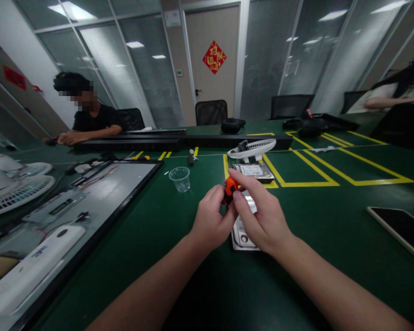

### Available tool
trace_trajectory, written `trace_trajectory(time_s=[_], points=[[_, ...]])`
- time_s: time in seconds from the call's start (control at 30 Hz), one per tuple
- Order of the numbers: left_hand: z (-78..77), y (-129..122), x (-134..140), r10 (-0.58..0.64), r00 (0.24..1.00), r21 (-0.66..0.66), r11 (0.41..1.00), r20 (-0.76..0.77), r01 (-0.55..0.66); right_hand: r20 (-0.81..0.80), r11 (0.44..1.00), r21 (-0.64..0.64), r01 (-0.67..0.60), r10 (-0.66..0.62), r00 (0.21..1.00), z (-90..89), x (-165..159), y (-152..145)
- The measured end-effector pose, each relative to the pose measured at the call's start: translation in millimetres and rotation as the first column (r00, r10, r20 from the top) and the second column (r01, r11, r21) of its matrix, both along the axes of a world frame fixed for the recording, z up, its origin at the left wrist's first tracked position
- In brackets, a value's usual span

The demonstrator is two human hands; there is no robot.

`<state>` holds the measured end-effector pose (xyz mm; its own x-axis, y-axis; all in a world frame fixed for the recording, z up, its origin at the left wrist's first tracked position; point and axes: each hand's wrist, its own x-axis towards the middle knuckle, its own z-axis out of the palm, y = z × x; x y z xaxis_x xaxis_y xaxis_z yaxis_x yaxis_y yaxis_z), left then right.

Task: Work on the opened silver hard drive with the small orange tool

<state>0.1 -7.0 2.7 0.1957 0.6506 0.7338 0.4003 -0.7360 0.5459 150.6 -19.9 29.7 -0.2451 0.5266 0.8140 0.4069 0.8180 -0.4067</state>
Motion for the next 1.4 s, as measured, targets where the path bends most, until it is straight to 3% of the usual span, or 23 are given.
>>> trace_trajectory(time_s=[0.7, 1.03, 1.4], points=[[0.3, 0.6, -0.7, 0.043, 0.999, 0.076, 0.996, -0.016, -0.042, -0.044, 0.993, 0.075, 0.09, -0.087, 0.995, 0.0, 0.0, 2.8], [2.8, 0.8, 0.7, 0.001, 1.0, 0.083, 0.997, -0.019, 0.0, 0.0, 0.999, 0.042, 0.012, -0.012, 1.0, 0.2, 0.9, -0.4], [2.0, 0.3, 1.0, 0.021, 1.0, 0.053, 0.998, -0.018, -0.02, 0.01, 0.998, 0.067, 0.011, -0.012, 1.0, 2.6, 0.0, 0.9]])
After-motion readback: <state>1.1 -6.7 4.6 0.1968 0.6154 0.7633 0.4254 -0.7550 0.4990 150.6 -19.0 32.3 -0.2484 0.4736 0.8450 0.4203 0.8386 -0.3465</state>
